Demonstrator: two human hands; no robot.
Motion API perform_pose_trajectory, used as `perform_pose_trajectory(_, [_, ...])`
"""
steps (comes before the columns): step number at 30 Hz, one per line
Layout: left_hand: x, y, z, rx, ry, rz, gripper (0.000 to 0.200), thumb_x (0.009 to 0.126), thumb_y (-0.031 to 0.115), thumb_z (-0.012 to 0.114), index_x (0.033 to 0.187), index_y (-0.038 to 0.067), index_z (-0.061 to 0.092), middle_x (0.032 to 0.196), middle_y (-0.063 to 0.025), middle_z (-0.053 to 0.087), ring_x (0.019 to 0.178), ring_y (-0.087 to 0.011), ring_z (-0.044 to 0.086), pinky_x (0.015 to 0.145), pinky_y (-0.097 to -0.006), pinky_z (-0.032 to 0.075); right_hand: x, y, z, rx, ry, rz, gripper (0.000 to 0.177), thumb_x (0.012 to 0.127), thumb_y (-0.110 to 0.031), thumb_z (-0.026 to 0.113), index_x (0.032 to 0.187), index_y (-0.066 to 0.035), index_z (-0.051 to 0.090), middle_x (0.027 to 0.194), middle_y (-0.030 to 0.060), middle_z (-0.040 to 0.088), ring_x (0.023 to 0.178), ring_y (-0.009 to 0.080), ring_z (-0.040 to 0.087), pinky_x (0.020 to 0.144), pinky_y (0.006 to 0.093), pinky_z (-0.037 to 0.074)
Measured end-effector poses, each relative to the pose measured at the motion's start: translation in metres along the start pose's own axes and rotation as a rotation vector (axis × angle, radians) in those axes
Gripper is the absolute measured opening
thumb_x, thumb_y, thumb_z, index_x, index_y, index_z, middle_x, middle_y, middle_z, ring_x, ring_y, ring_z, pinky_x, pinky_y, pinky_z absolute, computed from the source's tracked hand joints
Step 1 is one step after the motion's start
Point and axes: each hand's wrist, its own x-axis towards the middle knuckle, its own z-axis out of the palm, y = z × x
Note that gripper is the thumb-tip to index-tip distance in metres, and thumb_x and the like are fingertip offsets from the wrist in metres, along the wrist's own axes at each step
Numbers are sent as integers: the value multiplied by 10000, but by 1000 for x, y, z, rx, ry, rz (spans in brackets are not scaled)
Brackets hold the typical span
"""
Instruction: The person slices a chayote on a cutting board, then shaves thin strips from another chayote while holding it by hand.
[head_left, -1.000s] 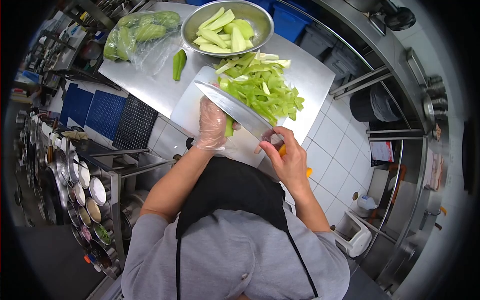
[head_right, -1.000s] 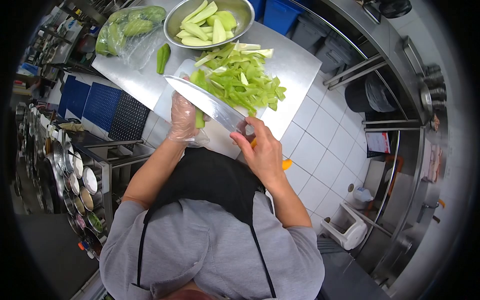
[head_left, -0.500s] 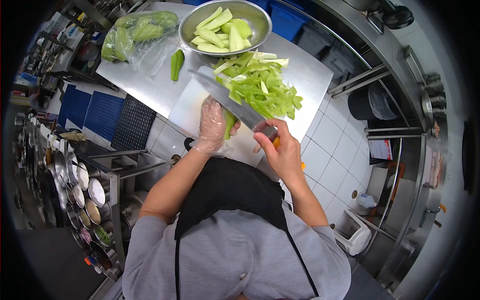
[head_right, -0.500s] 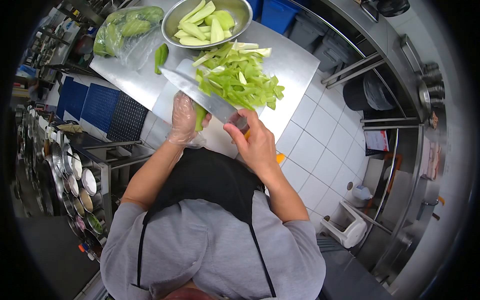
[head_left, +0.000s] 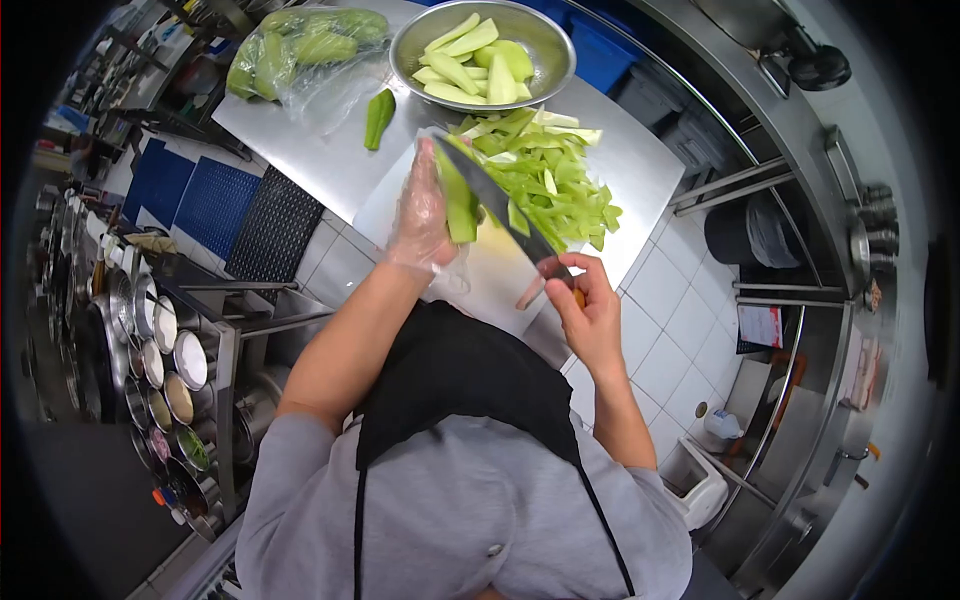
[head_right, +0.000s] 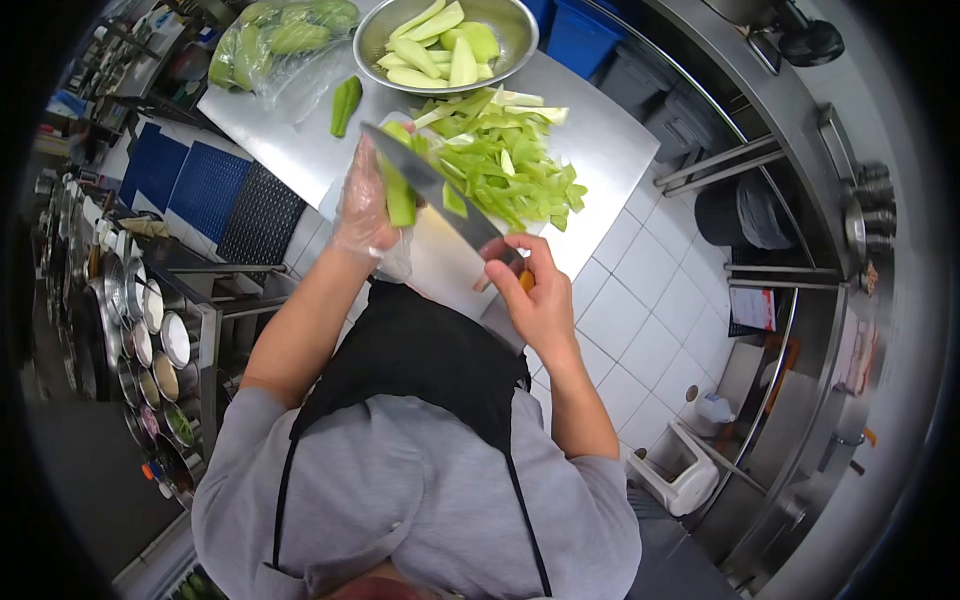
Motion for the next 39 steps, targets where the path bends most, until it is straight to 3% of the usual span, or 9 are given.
perform_pose_trajectory(2, [11,4,2,-128,42,40,558,1009,667,476,1174,149,600,913,-10,604,794,-162,606,678,-300,522,-9,-2,3,-15,-18,-102,293,947,-156,743,1172,-38,596,1024,57,763,639,89,599,588,246,473])
perform_pose_trajectory(7, [19,20,0,-38,3,-24,505,994,661,485,1041,173,609,873,-26,599,736,-173,582,631,-315,502,-21,10,0,-262,42,-218,446,850,-249,854,1177,-28,648,882,123,722,650,196,677,616,313,539])
perform_pose_trajectory(10, [18,24,6,-112,5,16,461,1027,601,480,980,157,597,842,-50,589,688,-181,551,529,-307,445,-22,13,-2,-255,66,-215,443,850,-248,853,1177,-31,646,887,119,725,645,195,673,615,311,536])
perform_pose_trajectory(22, [7,31,28,-94,134,50,469,1008,602,517,979,141,599,858,-41,596,690,-189,560,532,-315,456,-20,11,-3,-294,72,-241,453,836,-240,863,1174,-22,655,919,130,728,629,197,670,605,315,532])
perform_pose_trajectory(25, [6,30,25,-107,84,54,455,1005,595,525,978,147,603,847,-44,615,689,-189,586,525,-323,472,-19,9,-4,-381,88,-269,455,836,-243,864,1176,-23,655,932,131,729,633,189,668,604,313,531])
perform_pose_trajectory(28, [-5,28,39,-171,126,-20,432,1004,580,533,959,158,612,827,-43,635,685,-193,615,517,-332,491,-16,13,0,-305,78,-239,457,839,-249,863,1178,-25,653,943,127,730,644,182,668,607,311,531])
perform_pose_trajectory(31, [-10,24,39,-190,47,-50,400,999,556,553,941,166,623,810,-40,643,681,-198,633,515,-336,503,-13,20,1,-268,73,-235,459,841,-250,863,1179,-26,648,954,120,734,659,179,670,617,310,536])
perform_pose_trajectory(39, [-9,32,42,-179,108,2,345,991,507,595,955,165,621,822,-31,638,690,-190,636,528,-334,511,-16,16,-11,-267,4,-218,448,853,-239,852,1186,-25,640,981,120,755,698,180,701,641,304,550])
